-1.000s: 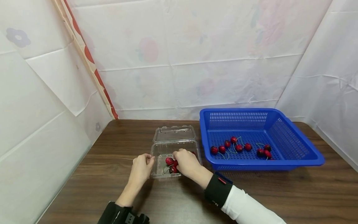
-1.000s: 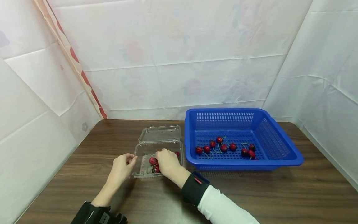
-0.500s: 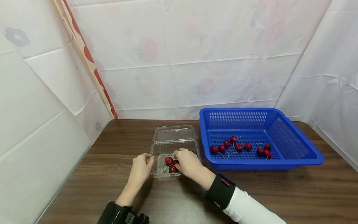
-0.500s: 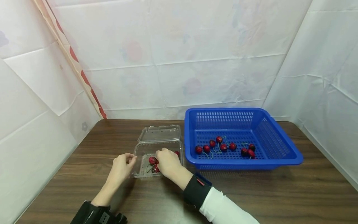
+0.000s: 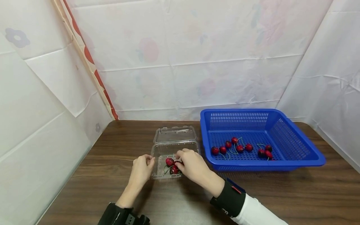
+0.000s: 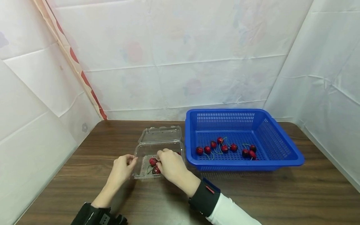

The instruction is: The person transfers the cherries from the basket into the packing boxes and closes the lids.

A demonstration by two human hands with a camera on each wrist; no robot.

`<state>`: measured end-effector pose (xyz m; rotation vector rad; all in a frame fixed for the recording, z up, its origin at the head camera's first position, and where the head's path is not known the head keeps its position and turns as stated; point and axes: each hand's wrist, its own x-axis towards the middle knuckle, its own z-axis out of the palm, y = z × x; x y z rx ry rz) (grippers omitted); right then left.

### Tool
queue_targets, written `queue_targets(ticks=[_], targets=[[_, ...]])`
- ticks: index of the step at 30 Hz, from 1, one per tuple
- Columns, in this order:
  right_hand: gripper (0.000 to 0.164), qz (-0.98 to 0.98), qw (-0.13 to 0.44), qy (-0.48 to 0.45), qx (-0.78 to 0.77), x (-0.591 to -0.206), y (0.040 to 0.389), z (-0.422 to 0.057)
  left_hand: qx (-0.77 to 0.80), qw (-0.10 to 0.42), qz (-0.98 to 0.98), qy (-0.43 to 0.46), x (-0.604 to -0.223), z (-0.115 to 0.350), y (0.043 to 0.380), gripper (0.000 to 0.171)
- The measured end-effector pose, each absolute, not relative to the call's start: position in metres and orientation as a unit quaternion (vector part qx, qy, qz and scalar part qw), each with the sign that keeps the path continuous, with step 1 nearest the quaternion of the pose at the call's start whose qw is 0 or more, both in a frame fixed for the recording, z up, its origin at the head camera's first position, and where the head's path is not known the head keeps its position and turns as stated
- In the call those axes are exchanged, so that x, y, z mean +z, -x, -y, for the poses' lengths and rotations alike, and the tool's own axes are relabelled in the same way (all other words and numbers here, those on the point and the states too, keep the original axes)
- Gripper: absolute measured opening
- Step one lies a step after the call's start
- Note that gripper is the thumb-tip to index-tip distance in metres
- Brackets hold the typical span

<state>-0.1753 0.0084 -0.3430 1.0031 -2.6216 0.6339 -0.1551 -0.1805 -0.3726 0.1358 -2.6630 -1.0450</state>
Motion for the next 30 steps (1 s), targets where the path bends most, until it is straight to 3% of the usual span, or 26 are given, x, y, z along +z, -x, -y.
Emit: queue_targets(ticks=[14,30], targets=[[0.006,0.876,0.200,-0.349,0.266,-0.334,0.165,-0.030,-0.357,0.142,0.922,-0.045,-0.372,0.181,0.156,0.017],[0.009,0.862,0.214,-0.338,0.311,-0.325,0.158,-0.061,-0.355,0.138,0.924,-0.046,-0.371,0.180,0.155,0.017]])
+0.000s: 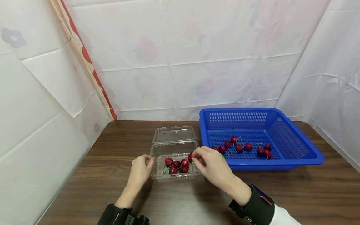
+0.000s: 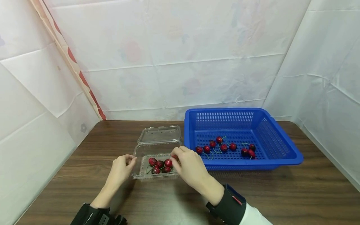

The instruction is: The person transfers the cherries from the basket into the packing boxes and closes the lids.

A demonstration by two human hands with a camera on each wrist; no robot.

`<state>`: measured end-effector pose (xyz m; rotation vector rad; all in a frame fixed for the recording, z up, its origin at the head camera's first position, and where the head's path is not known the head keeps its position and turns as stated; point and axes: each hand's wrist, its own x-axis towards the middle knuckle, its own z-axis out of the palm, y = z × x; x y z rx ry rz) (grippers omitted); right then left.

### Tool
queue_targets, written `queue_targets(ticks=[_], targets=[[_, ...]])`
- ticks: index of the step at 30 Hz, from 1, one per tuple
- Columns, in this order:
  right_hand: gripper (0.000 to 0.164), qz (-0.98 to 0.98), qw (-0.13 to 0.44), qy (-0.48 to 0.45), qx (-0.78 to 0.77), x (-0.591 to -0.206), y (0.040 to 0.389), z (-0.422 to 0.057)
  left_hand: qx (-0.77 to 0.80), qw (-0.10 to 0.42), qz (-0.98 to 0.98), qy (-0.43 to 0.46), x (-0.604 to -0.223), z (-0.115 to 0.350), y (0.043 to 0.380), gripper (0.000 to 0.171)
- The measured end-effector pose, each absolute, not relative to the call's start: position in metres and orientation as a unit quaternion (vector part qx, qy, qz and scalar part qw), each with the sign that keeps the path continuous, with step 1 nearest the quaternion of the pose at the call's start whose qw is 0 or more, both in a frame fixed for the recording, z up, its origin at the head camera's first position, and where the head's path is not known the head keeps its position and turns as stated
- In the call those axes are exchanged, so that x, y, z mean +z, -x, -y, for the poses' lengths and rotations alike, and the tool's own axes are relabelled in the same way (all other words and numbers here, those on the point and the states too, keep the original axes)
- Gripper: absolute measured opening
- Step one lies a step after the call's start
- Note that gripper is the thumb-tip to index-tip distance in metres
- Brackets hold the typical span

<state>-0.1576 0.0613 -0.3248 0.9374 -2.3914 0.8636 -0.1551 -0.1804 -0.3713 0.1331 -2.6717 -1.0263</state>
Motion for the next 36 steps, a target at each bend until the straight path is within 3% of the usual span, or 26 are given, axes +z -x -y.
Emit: queue_targets(ticks=[13,36], targets=[[0.014,0.869,0.242,-0.331,0.277,-0.320,0.159,-0.082,-0.358,0.134,0.923,-0.045,-0.372,0.180,0.154,0.018],[0.012,0.911,0.214,-0.315,0.160,-0.303,0.170,-0.131,-0.357,0.143,0.922,-0.051,-0.372,0.179,0.155,0.017]])
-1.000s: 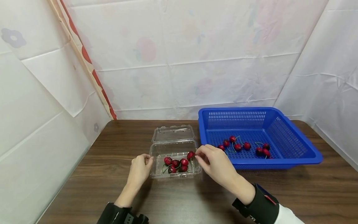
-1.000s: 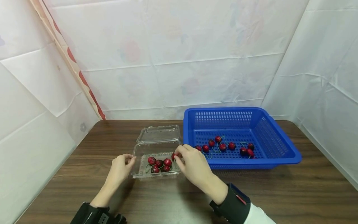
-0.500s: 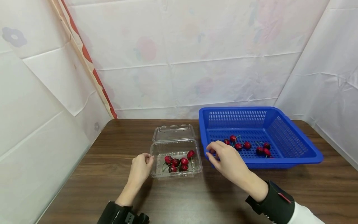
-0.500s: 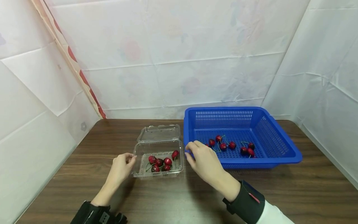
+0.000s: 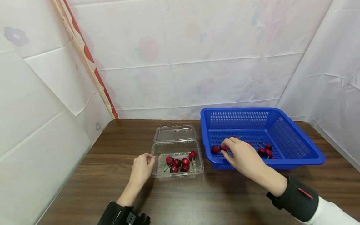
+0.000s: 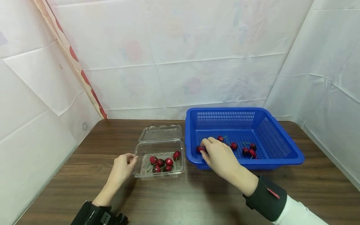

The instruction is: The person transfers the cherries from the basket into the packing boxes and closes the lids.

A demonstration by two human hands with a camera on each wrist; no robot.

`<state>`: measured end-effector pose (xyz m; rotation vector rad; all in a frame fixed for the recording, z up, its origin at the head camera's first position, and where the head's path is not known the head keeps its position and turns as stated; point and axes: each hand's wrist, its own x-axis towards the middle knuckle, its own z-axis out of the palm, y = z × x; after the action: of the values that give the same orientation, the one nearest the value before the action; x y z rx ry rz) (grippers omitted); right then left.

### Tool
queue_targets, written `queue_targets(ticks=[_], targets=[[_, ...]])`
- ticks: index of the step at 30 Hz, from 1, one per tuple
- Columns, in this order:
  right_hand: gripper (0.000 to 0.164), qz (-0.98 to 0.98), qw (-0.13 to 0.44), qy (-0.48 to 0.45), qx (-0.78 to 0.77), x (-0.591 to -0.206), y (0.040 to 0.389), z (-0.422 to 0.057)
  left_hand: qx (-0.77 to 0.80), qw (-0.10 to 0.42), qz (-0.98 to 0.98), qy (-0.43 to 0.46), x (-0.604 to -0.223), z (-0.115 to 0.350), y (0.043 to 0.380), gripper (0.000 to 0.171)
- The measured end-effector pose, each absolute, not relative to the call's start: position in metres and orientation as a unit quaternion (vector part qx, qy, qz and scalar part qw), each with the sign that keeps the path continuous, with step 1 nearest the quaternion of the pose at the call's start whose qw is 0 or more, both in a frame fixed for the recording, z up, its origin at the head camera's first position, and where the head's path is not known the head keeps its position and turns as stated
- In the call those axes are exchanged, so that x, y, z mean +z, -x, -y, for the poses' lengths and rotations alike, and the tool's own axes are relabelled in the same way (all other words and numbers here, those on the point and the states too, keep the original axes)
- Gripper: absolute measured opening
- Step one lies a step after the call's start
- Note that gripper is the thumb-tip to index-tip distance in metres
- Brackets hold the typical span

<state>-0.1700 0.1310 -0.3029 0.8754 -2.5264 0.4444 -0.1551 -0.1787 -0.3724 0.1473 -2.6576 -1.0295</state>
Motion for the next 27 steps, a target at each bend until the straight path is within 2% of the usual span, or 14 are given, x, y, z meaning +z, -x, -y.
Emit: queue_targets(ticks=[21,27], targets=[[0.014,0.932,0.164,-0.313,0.078,-0.283,0.185,-0.163,-0.359,0.138,0.922,-0.051,-0.374,0.180,0.157,0.018],[0.018,0.939,0.133,-0.316,0.041,-0.276,0.192,-0.165,-0.361,0.134,0.921,-0.049,-0.374,0.180,0.156,0.018]])
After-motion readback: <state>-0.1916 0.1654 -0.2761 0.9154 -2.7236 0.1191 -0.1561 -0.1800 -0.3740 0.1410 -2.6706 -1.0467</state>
